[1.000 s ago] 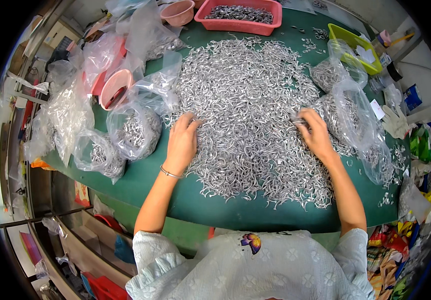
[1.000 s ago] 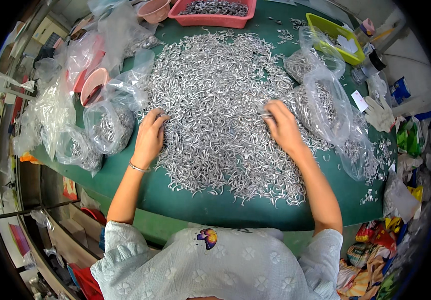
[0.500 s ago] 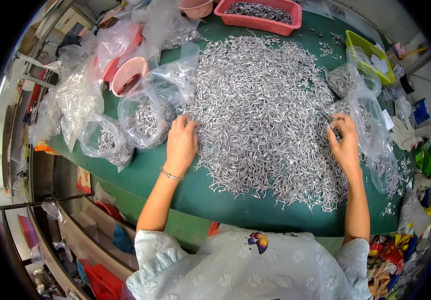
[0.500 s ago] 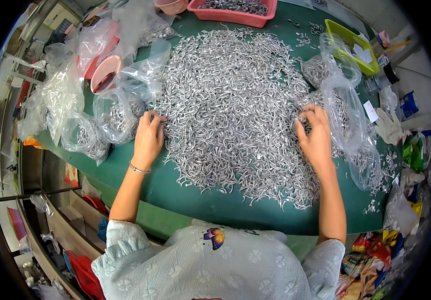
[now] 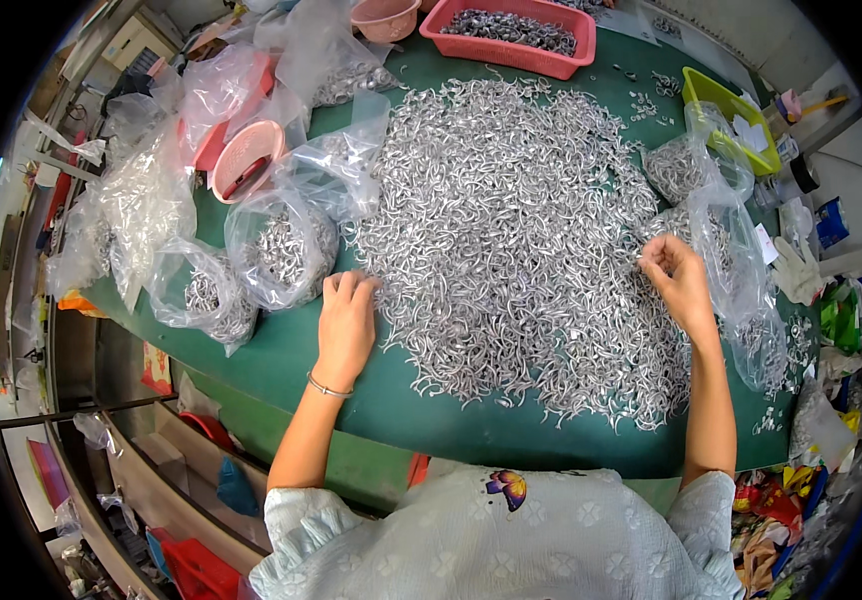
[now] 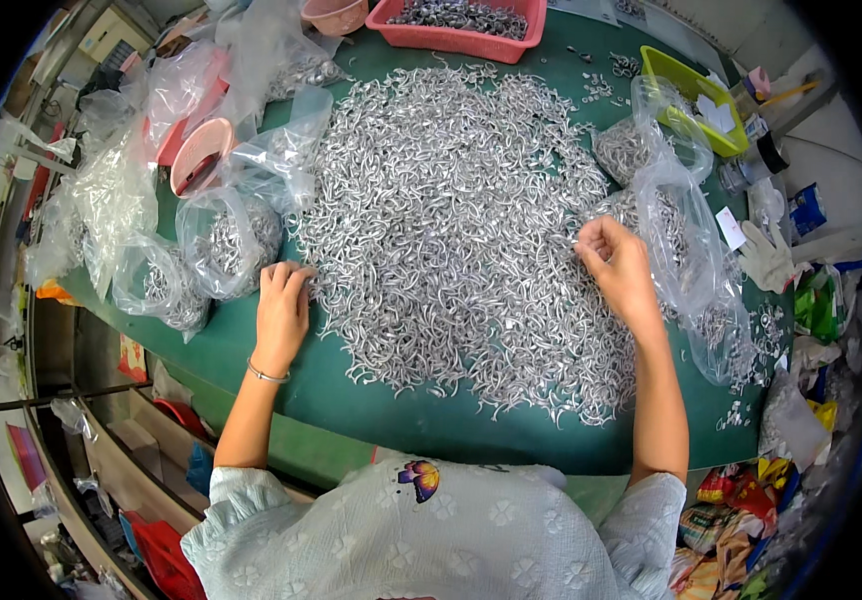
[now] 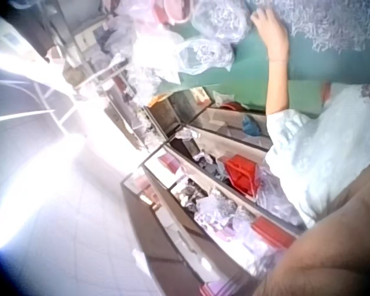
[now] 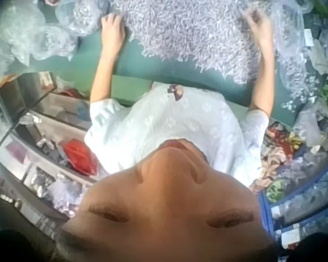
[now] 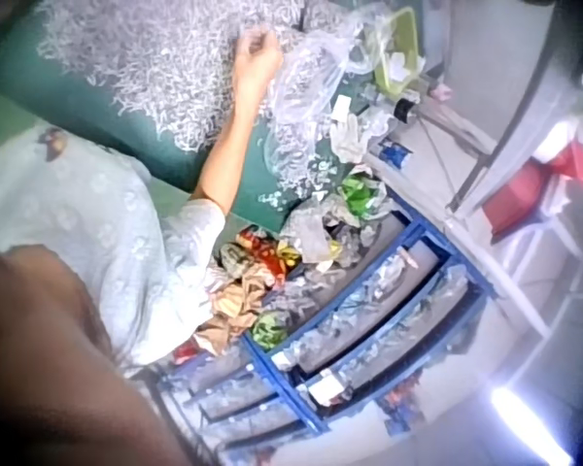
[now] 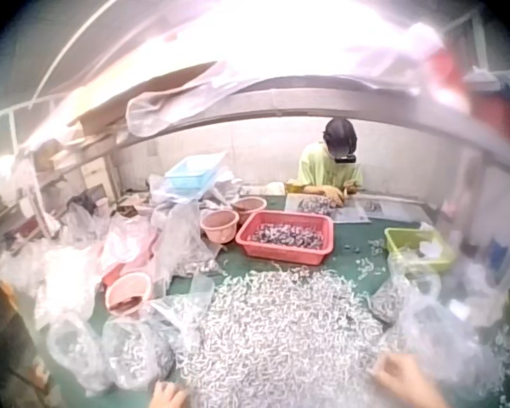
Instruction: The person sorts small metal hooks and clips by hand from a large central pile on a green workbench, placing specific pieces into plastic bags and gathering others into small heaps.
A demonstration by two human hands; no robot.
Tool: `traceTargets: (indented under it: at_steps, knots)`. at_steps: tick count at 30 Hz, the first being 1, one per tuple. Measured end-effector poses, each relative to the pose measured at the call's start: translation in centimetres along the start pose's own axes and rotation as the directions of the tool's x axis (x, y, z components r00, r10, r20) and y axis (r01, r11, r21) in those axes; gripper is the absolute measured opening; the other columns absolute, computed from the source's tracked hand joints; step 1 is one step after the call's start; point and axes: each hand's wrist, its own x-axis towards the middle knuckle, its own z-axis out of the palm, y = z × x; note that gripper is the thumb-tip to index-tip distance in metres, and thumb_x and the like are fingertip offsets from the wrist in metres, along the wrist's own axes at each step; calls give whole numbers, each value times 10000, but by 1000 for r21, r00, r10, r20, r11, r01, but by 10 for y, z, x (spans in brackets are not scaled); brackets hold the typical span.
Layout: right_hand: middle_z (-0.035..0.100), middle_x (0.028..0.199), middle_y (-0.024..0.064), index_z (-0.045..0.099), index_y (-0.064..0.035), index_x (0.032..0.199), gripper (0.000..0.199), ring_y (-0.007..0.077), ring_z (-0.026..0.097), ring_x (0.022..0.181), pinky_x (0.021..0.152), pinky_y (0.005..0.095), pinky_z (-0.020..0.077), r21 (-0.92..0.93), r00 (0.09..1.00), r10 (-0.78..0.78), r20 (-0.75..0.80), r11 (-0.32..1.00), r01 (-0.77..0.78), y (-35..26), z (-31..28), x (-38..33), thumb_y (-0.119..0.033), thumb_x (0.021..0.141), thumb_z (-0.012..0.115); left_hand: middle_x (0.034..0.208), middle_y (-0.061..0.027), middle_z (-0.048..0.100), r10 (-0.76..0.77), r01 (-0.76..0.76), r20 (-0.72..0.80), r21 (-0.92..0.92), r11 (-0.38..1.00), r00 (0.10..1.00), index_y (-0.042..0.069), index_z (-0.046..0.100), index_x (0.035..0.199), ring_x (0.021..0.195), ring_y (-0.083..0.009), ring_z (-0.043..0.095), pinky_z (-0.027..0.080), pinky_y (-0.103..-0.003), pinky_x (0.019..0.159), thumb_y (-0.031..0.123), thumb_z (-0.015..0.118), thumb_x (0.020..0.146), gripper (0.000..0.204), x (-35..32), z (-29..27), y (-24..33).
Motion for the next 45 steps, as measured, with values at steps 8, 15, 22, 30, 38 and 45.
traceTargets:
  at_steps: [8, 15, 22, 30, 38, 45]
  knots:
    - [477, 678, -22, 562, -2, 984, 131, 56, 440, 606, 557, 206, 382, 164, 969, 96, 228, 977, -136, -7, 4, 36, -51, 890, 484, 994, -126, 514, -19, 18, -24, -20, 1000, 1000, 31, 560, 1013, 918, -323, 464, 405, -401, 824, -54, 538, 754, 273, -9, -1, 1]
    - [523, 652, 3, 545, -10, 927, 86, 81, 505, 556, 498, 222, 416, 339, 944, 167, 285, 904, -262, -6, 25, 78, -74, 876, 519, 1100, -163, 473, -110, 93, -101, -163, 982, 989, 30, 511, 1134, 1003, -345, 470, 399, -394, 869, -25, 595, 758, 389, -17, 2, 5]
    - [625, 733, 127, 578, 14, 838, 105, 227, 621, 662, 618, 343, 477, 33, 980, -109, -167, 993, 116, 12, 92, 169, -85, 816, 550, 1143, -180, 463, -170, 160, -64, -135, 978, 983, 19, 499, 1148, 1052, -362, 472, 397, -392, 893, 0, 611, 770, 394, -15, 4, 5]
    - [611, 732, 188, 578, 35, 847, 98, 323, 600, 689, 656, 375, 460, -291, 972, -235, 8, 929, 228, 11, 126, 181, -19, 772, 609, 1106, -171, 479, -144, 135, -100, -94, 986, 985, 13, 536, 1079, 1024, -349, 471, 380, -395, 900, -7, 606, 767, 320, -15, 3, 11]
    - [612, 745, 201, 600, 35, 815, 76, 338, 607, 712, 663, 394, 459, -146, 946, -252, 206, 948, 284, -19, 104, 160, 17, 741, 605, 1207, -188, 461, 139, -162, -111, -236, 958, 984, 5, 463, 1179, 1119, -350, 454, 373, -399, 955, 32, 615, 779, 428, 116, 29, 33]
    - [600, 793, 172, 597, 37, 812, 76, 321, 590, 790, 705, 390, 449, -108, 863, -378, 335, 895, 433, -43, 92, 133, 15, 741, 613, 1111, -161, 536, 122, -121, -11, 63, 991, 992, 21, 514, 1156, 1031, -328, 501, 391, -410, 902, 200, 606, 804, 405, 188, 91, 1]
